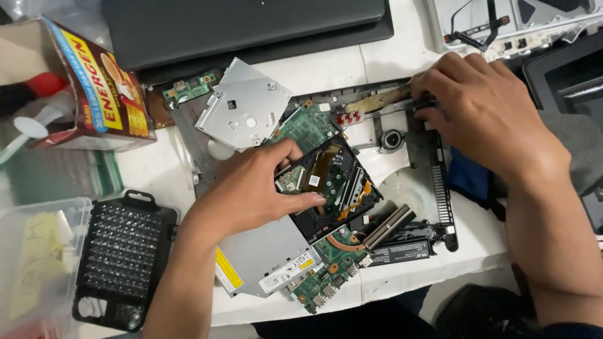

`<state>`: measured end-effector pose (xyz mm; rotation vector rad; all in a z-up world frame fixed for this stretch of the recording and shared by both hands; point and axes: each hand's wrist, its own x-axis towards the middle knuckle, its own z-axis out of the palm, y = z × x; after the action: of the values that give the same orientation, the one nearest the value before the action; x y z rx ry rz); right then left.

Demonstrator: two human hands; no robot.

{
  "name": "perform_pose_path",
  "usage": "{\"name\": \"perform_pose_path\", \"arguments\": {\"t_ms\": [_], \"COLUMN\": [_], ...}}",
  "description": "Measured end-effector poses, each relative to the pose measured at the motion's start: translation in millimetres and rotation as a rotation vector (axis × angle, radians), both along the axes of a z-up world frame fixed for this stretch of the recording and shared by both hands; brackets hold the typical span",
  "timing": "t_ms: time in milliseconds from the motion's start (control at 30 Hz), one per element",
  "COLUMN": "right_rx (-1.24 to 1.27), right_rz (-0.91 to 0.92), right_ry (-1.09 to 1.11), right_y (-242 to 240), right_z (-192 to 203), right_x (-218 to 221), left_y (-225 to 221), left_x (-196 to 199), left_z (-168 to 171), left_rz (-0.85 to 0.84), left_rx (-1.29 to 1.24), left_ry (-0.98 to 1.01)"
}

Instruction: Assembling internal laptop components by positioning a drive, connecting ribbon cables, and securing parts with a screwdriver.

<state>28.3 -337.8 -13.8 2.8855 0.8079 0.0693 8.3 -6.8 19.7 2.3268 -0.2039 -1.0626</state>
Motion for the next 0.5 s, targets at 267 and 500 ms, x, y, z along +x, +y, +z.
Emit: {"name": "perform_pose_path", "arguments": {"t_ms": [267, 500], "right_rx": [0.047, 0.085], "right_rz": [0.022, -0.009], "right_ry": [-0.022, 0.075], "right_y": [-6, 2], "right_z": [6, 8], "right_x": [1, 4], "left_y": [0, 1], "left_x": [-1, -2], "left_z": [2, 2], "left_rz": [-0.020, -0.042], "left_rx": [0.005, 0.019], "left_ry": [-0.051, -0.078]}}
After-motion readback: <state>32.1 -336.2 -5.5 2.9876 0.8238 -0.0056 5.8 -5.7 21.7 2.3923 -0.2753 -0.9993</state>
